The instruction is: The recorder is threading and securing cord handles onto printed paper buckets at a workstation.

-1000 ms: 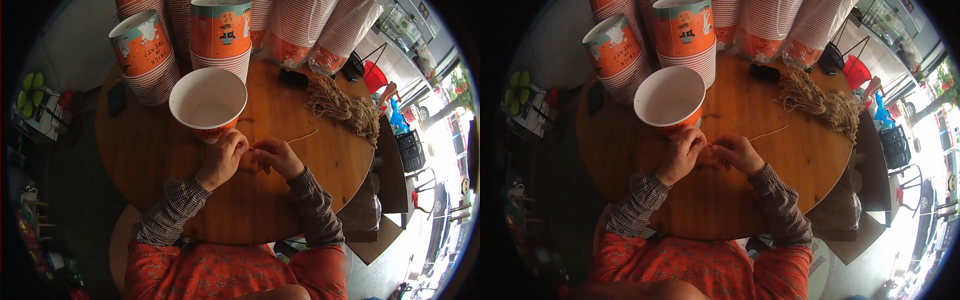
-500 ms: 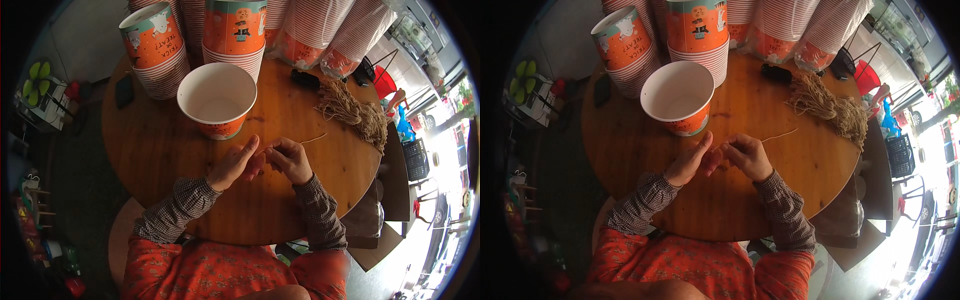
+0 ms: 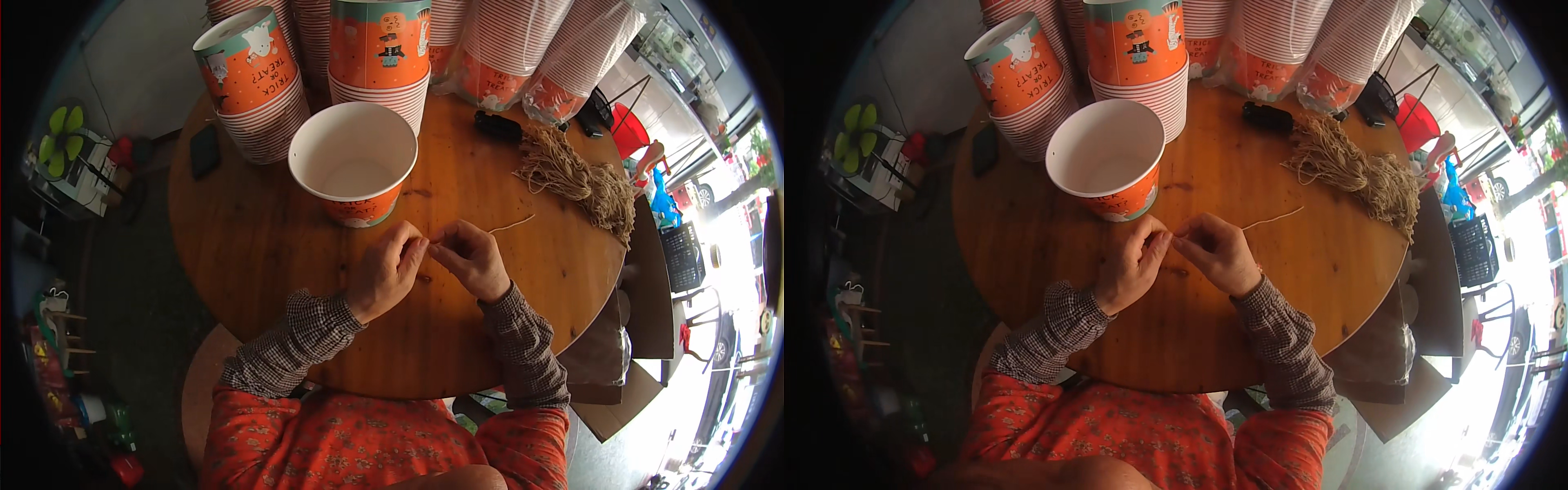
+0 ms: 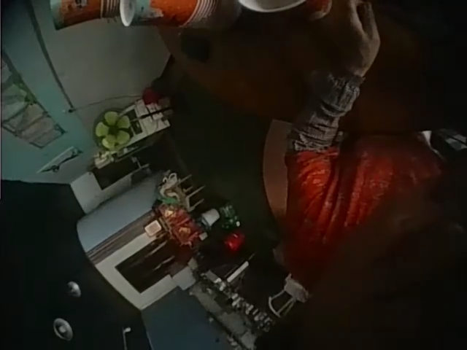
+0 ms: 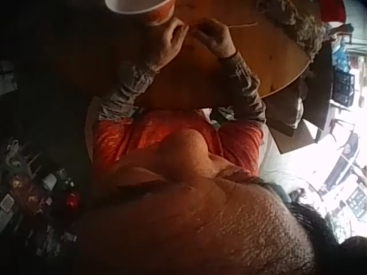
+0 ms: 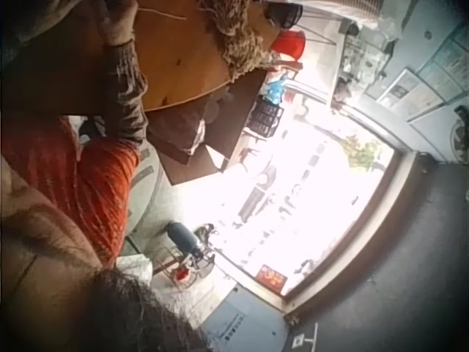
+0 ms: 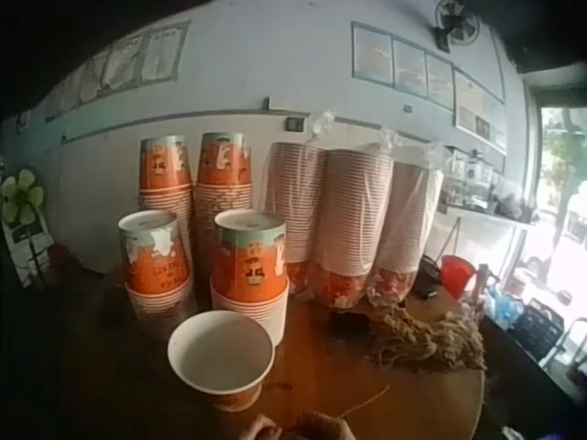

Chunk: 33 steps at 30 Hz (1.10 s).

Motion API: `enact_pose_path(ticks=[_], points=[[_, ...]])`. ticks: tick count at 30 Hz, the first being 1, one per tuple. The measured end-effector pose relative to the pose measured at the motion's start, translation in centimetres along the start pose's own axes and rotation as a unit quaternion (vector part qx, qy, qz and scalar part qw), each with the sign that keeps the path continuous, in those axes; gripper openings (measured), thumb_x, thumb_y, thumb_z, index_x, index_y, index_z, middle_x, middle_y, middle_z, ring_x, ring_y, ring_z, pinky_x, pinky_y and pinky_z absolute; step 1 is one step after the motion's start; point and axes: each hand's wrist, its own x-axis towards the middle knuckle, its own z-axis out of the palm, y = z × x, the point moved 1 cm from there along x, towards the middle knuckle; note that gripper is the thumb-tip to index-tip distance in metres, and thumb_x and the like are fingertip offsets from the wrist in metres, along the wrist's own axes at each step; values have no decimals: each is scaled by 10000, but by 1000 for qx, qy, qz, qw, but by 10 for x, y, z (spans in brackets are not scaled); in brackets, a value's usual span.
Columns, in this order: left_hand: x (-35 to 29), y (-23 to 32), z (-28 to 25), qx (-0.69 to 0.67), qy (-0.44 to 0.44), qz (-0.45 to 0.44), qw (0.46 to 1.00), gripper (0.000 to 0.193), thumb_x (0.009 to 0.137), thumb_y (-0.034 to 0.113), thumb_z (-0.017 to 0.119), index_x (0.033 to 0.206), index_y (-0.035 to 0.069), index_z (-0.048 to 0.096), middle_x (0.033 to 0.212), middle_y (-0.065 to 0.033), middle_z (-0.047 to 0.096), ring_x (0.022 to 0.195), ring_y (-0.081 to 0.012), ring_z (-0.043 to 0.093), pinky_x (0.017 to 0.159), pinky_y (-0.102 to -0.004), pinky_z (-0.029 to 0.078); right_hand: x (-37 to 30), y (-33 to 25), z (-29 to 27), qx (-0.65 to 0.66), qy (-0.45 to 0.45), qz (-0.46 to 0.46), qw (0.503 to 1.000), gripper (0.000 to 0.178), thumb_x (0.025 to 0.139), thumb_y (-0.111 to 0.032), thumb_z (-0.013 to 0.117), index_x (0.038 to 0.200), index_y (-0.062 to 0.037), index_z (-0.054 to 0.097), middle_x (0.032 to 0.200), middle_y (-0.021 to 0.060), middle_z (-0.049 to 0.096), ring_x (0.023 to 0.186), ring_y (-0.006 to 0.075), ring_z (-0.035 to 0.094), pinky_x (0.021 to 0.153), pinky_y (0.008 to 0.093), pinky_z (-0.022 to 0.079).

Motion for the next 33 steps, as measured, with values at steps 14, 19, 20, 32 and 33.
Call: enact_pose_path(ticks=[14,19,20,32,33], points=[[6,-1,-7,-4,-28,-28,999,92,863,40,651,898,-13,586,813,-104,642,703,-177,623,631,-278,485,2,4,-6,-47,35,4,998,105,858,-70,676,902,8,622,762,1,621,701,39,547,633,201,459],[8,-7,-11,-35,-16,-39,998,78,847,1,652,900,-2,595,797,-26,621,694,-83,570,619,-234,465,3,2,-12,-44,40,14,998,101,855,-61,675,902,11,623,753,3,618,697,43,550,635,204,463],[8,-9,-10,-35,-17,-40,998,78,847,1,652,900,-2,595,797,-26,621,694,-83,570,619,-234,465,2,2,-14,-35,41,28,998,99,857,-60,674,901,11,622,750,0,616,696,44,550,634,204,462],[4,-11,-3,-305,-129,-250,910,278,993,270,509,871,32,587,728,-10,577,612,-72,534,549,-208,427,0,1,-5,5,23,18,1000,94,870,-70,670,901,1,617,780,-28,603,697,18,517,615,186,441],[3,-14,-2,-264,-103,-223,933,255,991,245,513,868,32,578,720,-4,568,608,-64,517,547,-207,416,0,2,-4,6,24,17,1000,94,870,-70,670,901,1,617,780,-28,603,697,18,517,615,186,441]])
